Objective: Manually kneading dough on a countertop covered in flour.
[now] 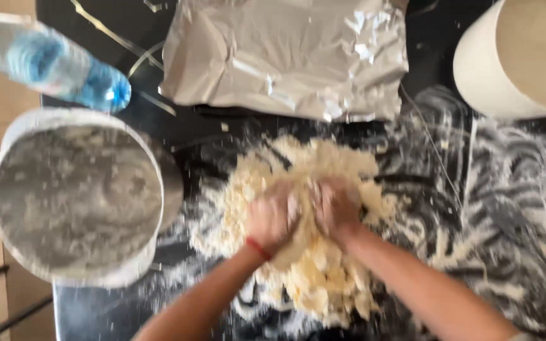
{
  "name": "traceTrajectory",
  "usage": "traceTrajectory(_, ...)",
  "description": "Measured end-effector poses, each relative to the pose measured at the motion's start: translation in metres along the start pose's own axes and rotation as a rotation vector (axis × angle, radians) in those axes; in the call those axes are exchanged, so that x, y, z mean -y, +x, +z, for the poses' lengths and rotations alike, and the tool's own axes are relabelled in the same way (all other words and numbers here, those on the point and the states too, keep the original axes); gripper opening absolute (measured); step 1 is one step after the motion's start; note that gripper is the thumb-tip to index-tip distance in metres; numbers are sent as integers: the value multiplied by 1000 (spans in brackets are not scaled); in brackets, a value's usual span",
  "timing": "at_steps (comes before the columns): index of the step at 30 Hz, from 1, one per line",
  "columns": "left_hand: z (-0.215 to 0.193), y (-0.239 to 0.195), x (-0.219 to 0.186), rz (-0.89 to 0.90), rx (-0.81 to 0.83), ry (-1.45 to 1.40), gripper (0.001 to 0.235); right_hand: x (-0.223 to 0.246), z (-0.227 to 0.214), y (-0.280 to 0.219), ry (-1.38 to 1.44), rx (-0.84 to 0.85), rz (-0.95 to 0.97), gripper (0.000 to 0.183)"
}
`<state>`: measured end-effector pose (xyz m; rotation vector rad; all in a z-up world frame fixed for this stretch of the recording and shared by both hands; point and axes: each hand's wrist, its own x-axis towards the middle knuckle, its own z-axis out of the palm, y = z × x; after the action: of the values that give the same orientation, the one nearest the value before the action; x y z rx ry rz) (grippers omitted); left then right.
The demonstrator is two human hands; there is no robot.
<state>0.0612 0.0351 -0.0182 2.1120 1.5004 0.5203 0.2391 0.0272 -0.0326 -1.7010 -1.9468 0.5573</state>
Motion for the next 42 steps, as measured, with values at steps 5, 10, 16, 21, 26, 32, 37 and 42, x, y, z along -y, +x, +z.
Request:
traceTrajectory(5,22,15,29,-91,51,176,47,-35,25,9,-277,-54,-196,35)
traceTrajectory(10,-52,0,-2,527,-240,223,38,-18,-24,0,-339,-350,-634,31)
traceTrajectory(16,-8,-91,5,835,-273,178,33,5,-40,-110,-334,-370,-673,20)
traceTrajectory(21,-25,-126,-31,742,-231,146,30,15,-38,-147,-367,-365,-525,16)
traceTrajectory(26,-81,-116,-56,723,-289,-38,32,39,-79,-130,-247,-173,-484,30)
traceTrajectory(32,-64,-42,122,589,-157,-85,84,76,-80,-202,-56,-369,-184,56)
traceTrajectory(37,-33,30,149,566,5,-131,86,69,-30,-252,60,-387,178,74)
traceTrajectory(42,36,1,142,531,168,-380,75,76,-5,-193,150,-410,335,84)
